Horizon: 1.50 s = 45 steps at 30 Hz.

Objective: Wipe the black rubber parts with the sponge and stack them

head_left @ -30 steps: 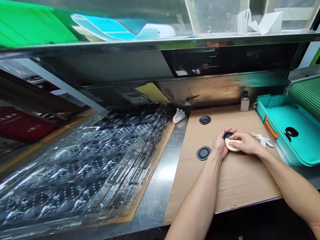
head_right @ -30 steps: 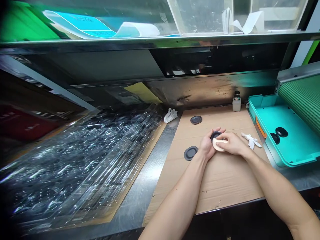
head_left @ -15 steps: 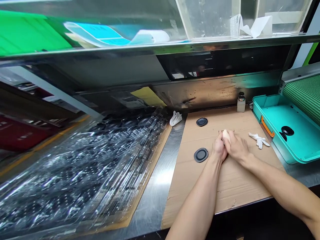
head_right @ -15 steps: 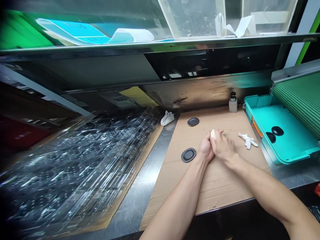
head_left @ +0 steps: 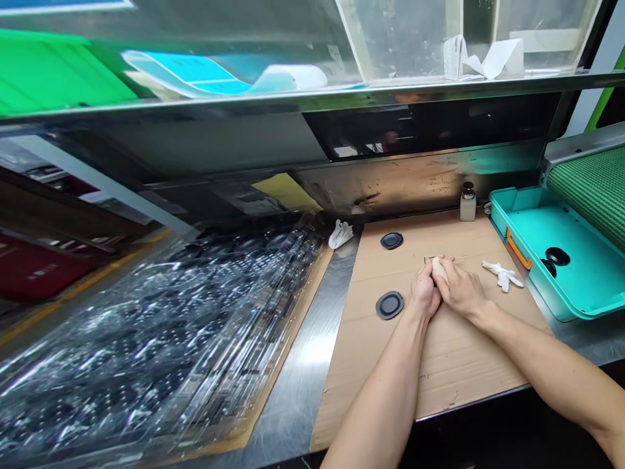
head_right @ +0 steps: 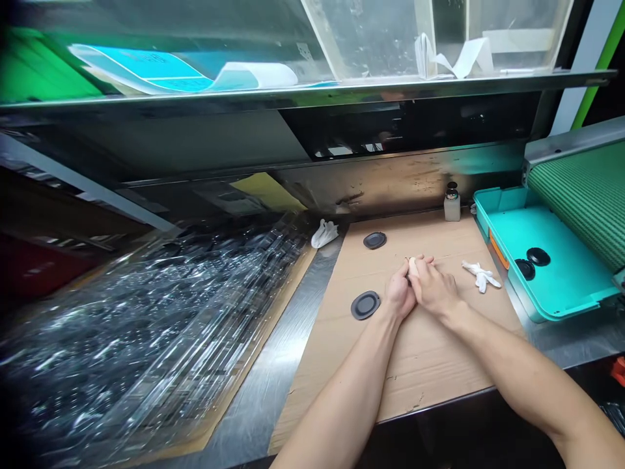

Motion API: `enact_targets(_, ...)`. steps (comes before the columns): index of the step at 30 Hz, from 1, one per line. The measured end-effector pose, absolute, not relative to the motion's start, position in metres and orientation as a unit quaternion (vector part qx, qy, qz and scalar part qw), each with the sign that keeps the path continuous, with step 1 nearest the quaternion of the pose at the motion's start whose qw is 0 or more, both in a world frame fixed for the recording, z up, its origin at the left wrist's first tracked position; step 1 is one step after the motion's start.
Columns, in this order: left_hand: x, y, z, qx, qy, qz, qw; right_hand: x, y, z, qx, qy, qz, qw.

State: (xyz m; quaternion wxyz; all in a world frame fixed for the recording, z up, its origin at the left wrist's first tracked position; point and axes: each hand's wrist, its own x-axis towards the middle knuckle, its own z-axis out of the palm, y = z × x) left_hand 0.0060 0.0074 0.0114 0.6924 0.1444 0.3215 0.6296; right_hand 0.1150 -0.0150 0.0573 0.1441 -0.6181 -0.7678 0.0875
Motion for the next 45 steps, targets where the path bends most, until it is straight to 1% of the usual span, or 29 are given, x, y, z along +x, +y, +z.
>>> enact_targets(4, 0.005, 0.007, 0.011, 0.148, 0.336, 0.630, 0.684, 0.118, -0.013, 0.054, -0.632, -0.755, 0.080, 0.157)
enact_targets(8, 0.003, 0.009, 0.009, 0.153, 0.333, 0.620, 0.694, 0.118, -0.016, 0.054, -0.583, -0.793, 0.087, 0.155)
enact_targets(11, 0.003, 0.013, 0.007, 0.145, 0.347, 0.626, 0.683, 0.120, -0.018, 0.055, -0.614, -0.770, 0.092, 0.148)
enact_targets(15, 0.003, 0.015, 0.008, 0.134, 0.363, 0.629, 0.674, 0.126, -0.013, 0.053, -0.620, -0.766, 0.098, 0.142)
enact_targets(18, -0.001, 0.015, 0.014, 0.130, 0.369, 0.626, 0.675, 0.135, -0.004, 0.048, -0.647, -0.739, 0.094, 0.163)
enact_targets(20, -0.007, 0.014, 0.020, 0.117, 0.375, 0.629, 0.671, 0.142, 0.001, 0.048, -0.637, -0.742, 0.094, 0.183)
enact_targets(22, -0.014, 0.011, 0.026, 0.092, 0.369, 0.634, 0.674, 0.151, 0.004, 0.053, -0.612, -0.763, 0.078, 0.196)
enact_targets(24, -0.020, 0.008, 0.032, 0.069, 0.339, 0.630, 0.695, 0.162, 0.004, 0.063, -0.609, -0.769, 0.028, 0.195)
enact_targets(25, -0.022, 0.006, 0.034, 0.060, 0.318, 0.625, 0.711, 0.169, 0.004, 0.069, -0.621, -0.761, -0.003, 0.184)
enact_targets(27, -0.023, 0.003, 0.037, 0.047, 0.284, 0.610, 0.739, 0.183, 0.002, 0.081, -0.660, -0.737, -0.036, 0.137)
enact_targets(31, -0.021, 0.002, 0.038, 0.060, 0.273, 0.588, 0.759, 0.199, 0.002, 0.090, -0.707, -0.706, 0.037, -0.015)
enact_targets(32, -0.020, 0.002, 0.039, 0.073, 0.275, 0.586, 0.759, 0.199, 0.002, 0.089, -0.708, -0.703, 0.053, -0.032)
enact_targets(33, -0.019, 0.002, 0.039, 0.087, 0.275, 0.585, 0.758, 0.198, 0.003, 0.087, -0.706, -0.705, 0.059, -0.029)
enact_targets(34, -0.019, 0.002, 0.040, 0.101, 0.271, 0.587, 0.756, 0.196, 0.005, 0.085, -0.699, -0.713, 0.060, -0.005)
enact_targets(35, -0.019, 0.001, 0.041, 0.114, 0.266, 0.590, 0.753, 0.194, 0.006, 0.083, -0.684, -0.726, 0.060, 0.036)
enact_targets(39, -0.018, -0.004, 0.047, 0.135, 0.263, 0.574, 0.763, 0.186, 0.009, 0.080, -0.575, -0.767, 0.100, 0.268)
enact_targets(40, -0.018, -0.005, 0.048, 0.132, 0.268, 0.558, 0.774, 0.183, 0.008, 0.080, -0.548, -0.767, 0.117, 0.312)
enact_targets(42, -0.017, -0.008, 0.050, 0.119, 0.282, 0.523, 0.795, 0.177, 0.006, 0.081, -0.514, -0.766, 0.144, 0.359)
enact_targets(45, -0.014, -0.010, 0.051, 0.103, 0.288, 0.498, 0.811, 0.166, 0.001, 0.081, -0.503, -0.760, 0.186, 0.366)
